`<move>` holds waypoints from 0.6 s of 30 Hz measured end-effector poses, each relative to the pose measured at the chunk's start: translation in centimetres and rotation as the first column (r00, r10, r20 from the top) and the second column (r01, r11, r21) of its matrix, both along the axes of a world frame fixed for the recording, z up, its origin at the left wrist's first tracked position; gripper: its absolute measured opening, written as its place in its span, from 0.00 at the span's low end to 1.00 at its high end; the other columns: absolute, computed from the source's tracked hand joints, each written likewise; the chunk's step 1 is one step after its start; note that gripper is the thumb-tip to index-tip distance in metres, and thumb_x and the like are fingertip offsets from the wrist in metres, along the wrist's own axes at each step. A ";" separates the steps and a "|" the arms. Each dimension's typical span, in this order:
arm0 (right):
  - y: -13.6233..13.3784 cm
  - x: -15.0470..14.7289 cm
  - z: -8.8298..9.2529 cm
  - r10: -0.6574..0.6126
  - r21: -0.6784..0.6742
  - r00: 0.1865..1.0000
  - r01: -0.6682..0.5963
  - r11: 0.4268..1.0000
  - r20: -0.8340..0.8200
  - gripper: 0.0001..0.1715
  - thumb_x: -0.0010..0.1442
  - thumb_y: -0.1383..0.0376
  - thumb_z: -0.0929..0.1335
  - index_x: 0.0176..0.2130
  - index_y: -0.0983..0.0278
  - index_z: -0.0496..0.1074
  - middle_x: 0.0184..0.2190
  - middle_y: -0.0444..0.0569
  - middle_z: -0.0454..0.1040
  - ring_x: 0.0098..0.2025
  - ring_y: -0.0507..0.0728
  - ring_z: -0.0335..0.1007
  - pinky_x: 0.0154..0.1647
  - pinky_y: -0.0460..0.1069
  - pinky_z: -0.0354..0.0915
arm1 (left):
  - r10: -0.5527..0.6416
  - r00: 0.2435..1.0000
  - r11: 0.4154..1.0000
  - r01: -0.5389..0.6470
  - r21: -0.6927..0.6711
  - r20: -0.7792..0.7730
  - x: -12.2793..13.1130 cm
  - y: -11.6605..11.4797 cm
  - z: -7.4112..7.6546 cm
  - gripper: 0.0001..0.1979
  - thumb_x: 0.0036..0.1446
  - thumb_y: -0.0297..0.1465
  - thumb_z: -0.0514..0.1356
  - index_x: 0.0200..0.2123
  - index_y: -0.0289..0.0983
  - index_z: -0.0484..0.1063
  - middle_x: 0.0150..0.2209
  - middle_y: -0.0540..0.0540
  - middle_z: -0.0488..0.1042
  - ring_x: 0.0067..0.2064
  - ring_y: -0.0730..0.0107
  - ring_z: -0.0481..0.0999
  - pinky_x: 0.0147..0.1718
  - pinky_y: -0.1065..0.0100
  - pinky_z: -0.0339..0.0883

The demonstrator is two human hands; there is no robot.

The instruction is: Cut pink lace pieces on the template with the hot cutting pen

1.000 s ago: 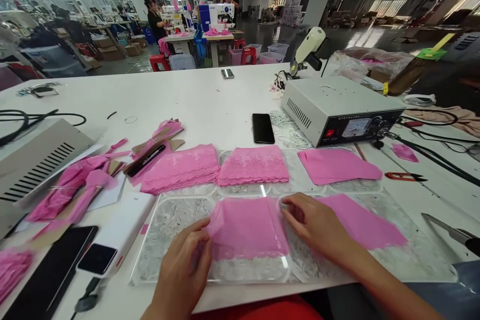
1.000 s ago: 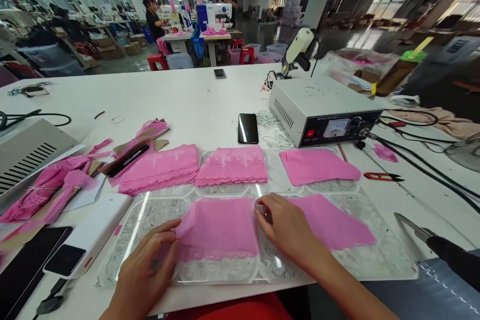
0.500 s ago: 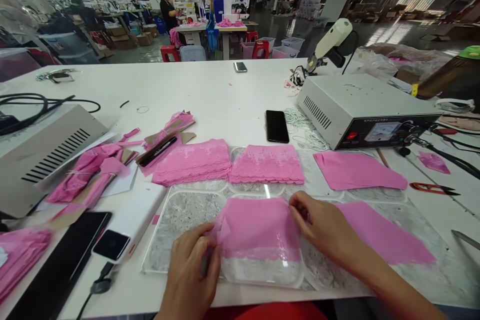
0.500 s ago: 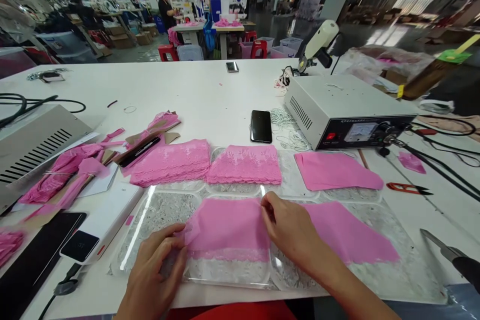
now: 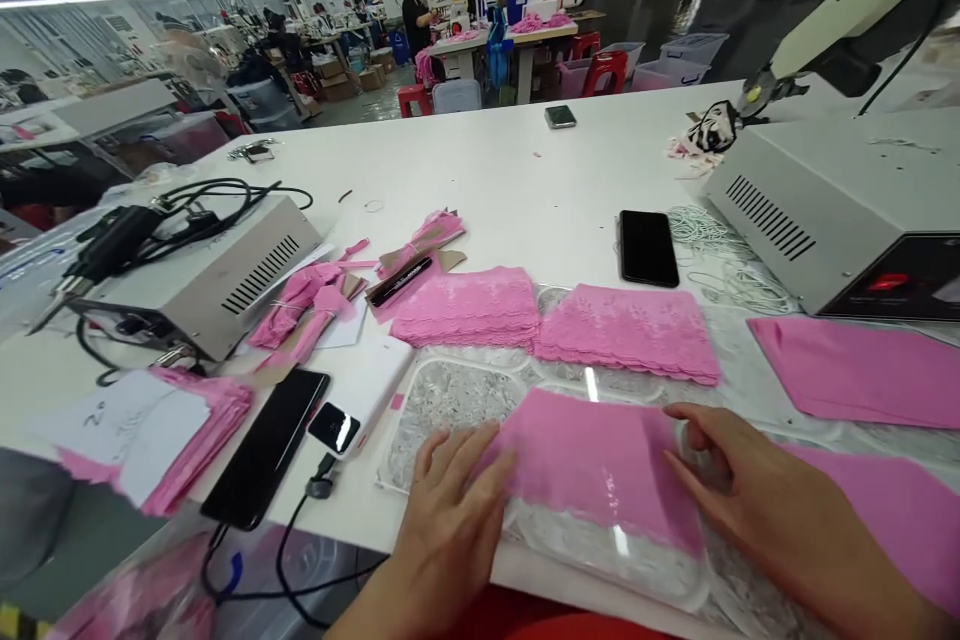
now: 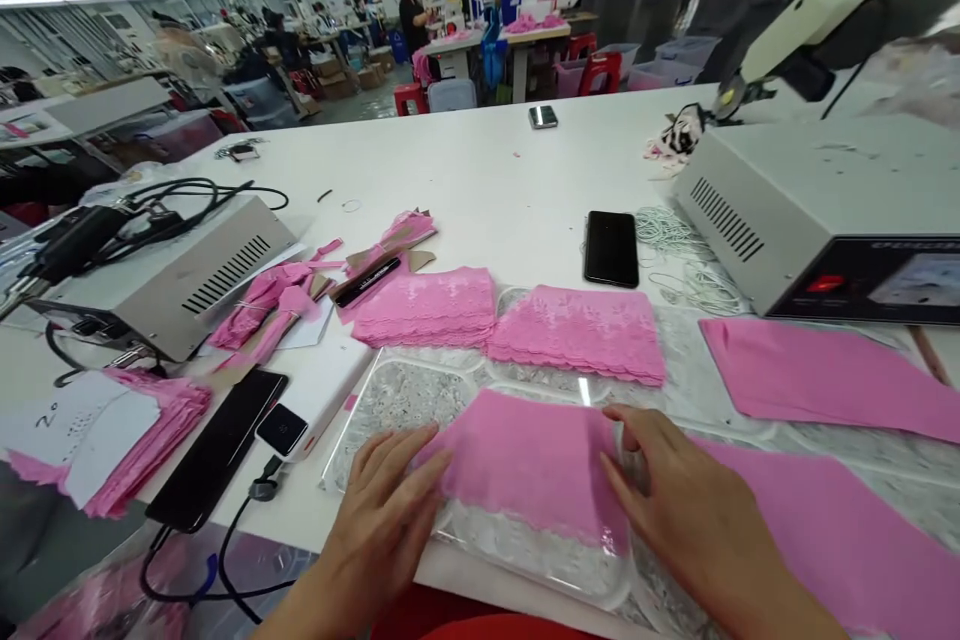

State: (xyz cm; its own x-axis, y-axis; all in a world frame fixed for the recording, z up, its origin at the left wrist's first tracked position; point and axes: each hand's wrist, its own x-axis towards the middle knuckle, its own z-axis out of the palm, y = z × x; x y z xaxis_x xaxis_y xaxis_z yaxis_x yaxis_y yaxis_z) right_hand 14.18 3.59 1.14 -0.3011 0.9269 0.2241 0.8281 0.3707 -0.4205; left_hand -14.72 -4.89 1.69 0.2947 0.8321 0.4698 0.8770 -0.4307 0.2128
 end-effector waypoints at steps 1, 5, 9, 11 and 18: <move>-0.4 0.0 -0.1 0.038 0.098 0.999 -0.037 0.994 -0.007 0.14 0.62 0.56 0.62 0.43 0.58 0.71 0.33 0.49 0.77 0.25 0.57 0.74 0.16 0.49 0.65 | -0.052 0.998 0.999 0.051 -0.013 -0.047 -0.3 0.1 0.0 0.19 0.61 0.20 0.52 0.54 0.39 0.67 0.56 0.41 0.72 0.58 0.60 0.70 0.59 0.50 0.59; -2.1 0.2 -0.2 0.196 0.207 0.981 -0.191 0.960 -0.006 0.12 0.65 0.66 0.60 0.42 0.57 0.72 0.37 0.50 0.77 0.34 0.56 0.77 0.29 0.47 0.73 | -0.184 0.969 0.982 0.176 -0.063 -0.164 -1.6 0.8 -0.5 0.19 0.63 0.22 0.53 0.54 0.41 0.69 0.57 0.45 0.72 0.63 0.61 0.66 0.67 0.47 0.38; -3.6 1.2 0.0 0.151 0.170 0.987 -0.142 0.975 -0.045 0.12 0.65 0.70 0.61 0.41 0.59 0.71 0.36 0.49 0.75 0.35 0.53 0.76 0.33 0.46 0.73 | -0.252 0.950 0.968 0.249 -0.036 -0.187 -2.8 1.4 -0.9 0.20 0.63 0.23 0.54 0.57 0.39 0.68 0.59 0.43 0.71 0.64 0.61 0.65 0.68 0.50 0.37; -4.5 1.5 0.2 0.136 0.158 0.987 -0.122 0.980 -0.084 0.11 0.65 0.71 0.62 0.42 0.59 0.71 0.36 0.49 0.74 0.36 0.53 0.75 0.34 0.46 0.73 | -0.293 0.937 0.955 0.295 -0.021 -0.190 -2.9 1.8 -0.7 0.20 0.63 0.22 0.54 0.57 0.38 0.68 0.60 0.43 0.70 0.65 0.61 0.62 0.69 0.50 0.36; -6.6 1.3 -0.8 0.170 0.204 0.971 -0.134 0.970 -0.168 0.15 0.64 0.75 0.62 0.46 0.62 0.72 0.35 0.50 0.74 0.36 0.53 0.73 0.35 0.46 0.72 | -0.513 0.829 0.857 0.506 -0.093 -0.222 0.3 4.3 1.2 0.21 0.65 0.23 0.51 0.60 0.38 0.66 0.63 0.46 0.65 0.69 0.63 0.54 0.68 0.53 0.44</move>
State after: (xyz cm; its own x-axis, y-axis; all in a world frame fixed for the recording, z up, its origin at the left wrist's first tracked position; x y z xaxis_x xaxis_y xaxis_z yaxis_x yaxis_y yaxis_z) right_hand 15.46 -2.97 0.37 -0.3723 0.8083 0.4562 0.6714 0.5739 -0.4689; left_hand -14.43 -0.64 2.87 0.7774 0.5455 0.3133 0.5596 -0.8271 0.0516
